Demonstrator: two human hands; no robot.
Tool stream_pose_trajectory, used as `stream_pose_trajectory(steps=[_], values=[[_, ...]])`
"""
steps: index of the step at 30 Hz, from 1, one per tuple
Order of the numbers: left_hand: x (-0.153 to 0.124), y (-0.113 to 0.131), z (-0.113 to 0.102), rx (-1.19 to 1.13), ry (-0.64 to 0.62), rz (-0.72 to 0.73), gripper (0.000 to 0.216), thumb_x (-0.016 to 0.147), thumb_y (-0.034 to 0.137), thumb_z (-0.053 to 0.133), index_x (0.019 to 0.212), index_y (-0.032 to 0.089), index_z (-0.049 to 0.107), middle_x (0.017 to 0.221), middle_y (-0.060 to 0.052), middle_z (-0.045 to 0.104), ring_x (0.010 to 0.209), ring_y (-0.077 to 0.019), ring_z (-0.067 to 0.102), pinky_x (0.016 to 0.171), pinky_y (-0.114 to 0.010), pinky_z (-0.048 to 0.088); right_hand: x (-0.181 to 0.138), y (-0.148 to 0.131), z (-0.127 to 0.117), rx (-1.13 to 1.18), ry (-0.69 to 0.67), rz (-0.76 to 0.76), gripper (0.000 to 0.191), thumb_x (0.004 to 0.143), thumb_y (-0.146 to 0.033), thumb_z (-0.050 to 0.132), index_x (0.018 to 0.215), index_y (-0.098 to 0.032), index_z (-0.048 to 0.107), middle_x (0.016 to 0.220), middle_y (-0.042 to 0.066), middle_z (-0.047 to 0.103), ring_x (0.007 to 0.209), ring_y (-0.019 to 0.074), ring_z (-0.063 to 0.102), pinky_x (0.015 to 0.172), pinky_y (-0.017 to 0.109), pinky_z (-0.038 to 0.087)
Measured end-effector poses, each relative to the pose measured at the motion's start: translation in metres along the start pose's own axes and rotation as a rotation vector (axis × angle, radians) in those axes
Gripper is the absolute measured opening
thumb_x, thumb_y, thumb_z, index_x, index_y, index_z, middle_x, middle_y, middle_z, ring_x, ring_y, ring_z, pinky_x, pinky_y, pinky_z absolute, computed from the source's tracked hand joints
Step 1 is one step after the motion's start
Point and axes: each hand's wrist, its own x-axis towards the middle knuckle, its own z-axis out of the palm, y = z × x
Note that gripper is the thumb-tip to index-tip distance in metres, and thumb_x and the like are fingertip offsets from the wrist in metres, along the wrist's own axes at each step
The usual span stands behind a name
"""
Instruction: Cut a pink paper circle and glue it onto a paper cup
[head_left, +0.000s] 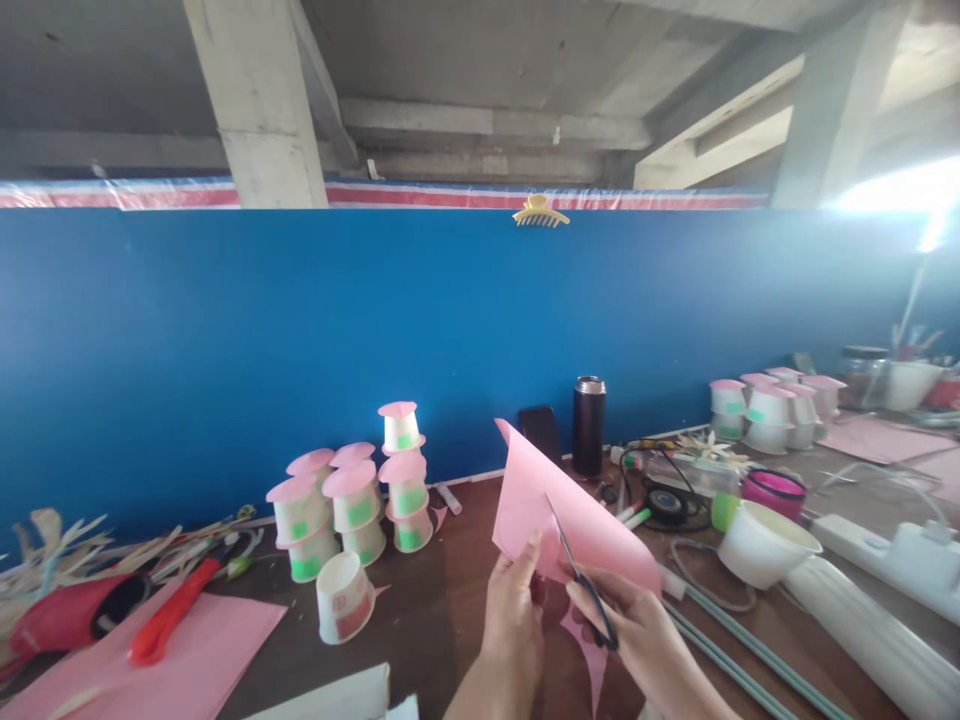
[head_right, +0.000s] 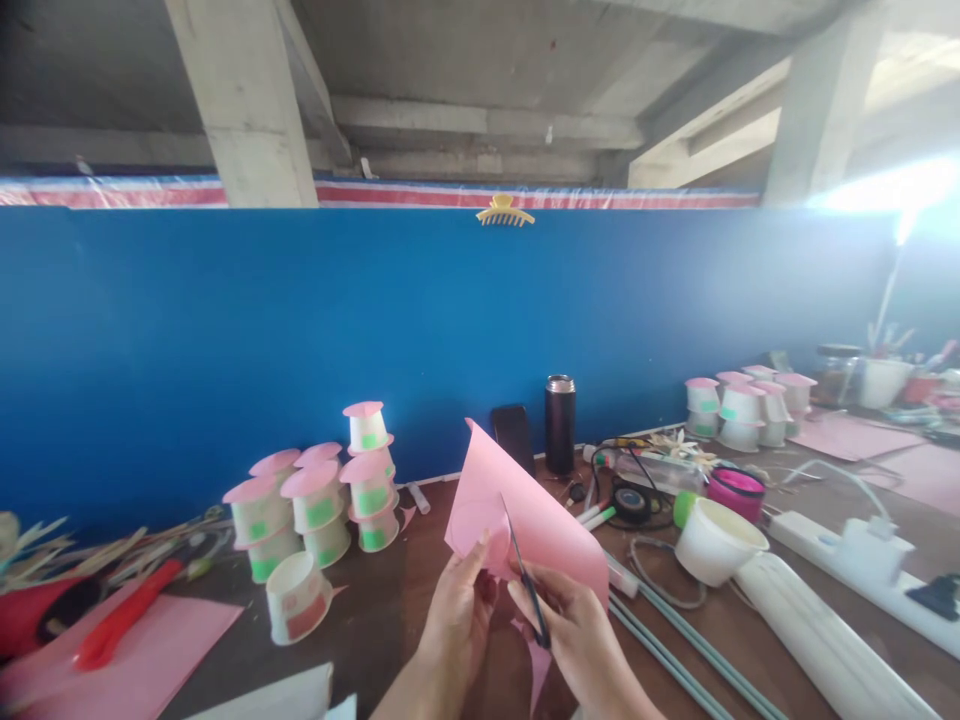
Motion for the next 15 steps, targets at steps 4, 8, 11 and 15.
stream_pose_trajectory(steps=[4, 8, 11, 15], values=[[0.011, -0.001, -0.010, 0.176, 0.045, 0.069, 0.044, 0.062, 0.043, 0.080, 0.094, 0.015, 0.068, 0.085, -0.005, 0.071, 0.070, -0.0155, 0.064, 0.061, -0.022, 0.044, -0.001, -0.004, 0.000, -0.020, -0.059, -0.017, 0.040, 0.066, -0.049, 0.077, 0.088, -0.016, 0.076, 0.059, -0.002, 0.054, 0.056, 0.0128, 0.046, 0.053, 0.024, 0.040], [0.021, -0.001, -0.019, 0.343, 0.098, 0.078, 0.048, 0.061, 0.046, 0.079, 0.091, 0.011, 0.068, 0.080, -0.008, 0.072, 0.072, -0.0198, 0.065, 0.061, -0.025, 0.046, 0.000, 0.001, -0.004, -0.033, -0.092, -0.011, 0.040, 0.068, -0.047, 0.076, 0.093, -0.016, 0.076, 0.059, -0.002, 0.054, 0.056, 0.0130, 0.047, 0.052, 0.024, 0.039], [0.023, 0.001, -0.020, 0.377, 0.094, 0.088, 0.051, 0.060, 0.046, 0.079, 0.093, 0.008, 0.068, 0.080, -0.010, 0.072, 0.074, -0.0225, 0.067, 0.063, -0.027, 0.048, 0.000, 0.003, -0.006, -0.011, -0.111, -0.011, 0.038, 0.071, -0.047, 0.074, 0.094, -0.017, 0.075, 0.060, -0.003, 0.053, 0.057, 0.0118, 0.047, 0.053, 0.023, 0.040], [0.019, 0.008, -0.017, 0.401, 0.042, 0.092, 0.054, 0.059, 0.046, 0.080, 0.093, 0.006, 0.069, 0.082, -0.013, 0.072, 0.077, -0.0267, 0.067, 0.066, -0.031, 0.050, -0.001, -0.001, -0.007, 0.009, -0.095, 0.020, 0.041, 0.069, -0.048, 0.075, 0.093, -0.015, 0.075, 0.060, -0.002, 0.053, 0.055, 0.0105, 0.045, 0.052, 0.023, 0.039]])
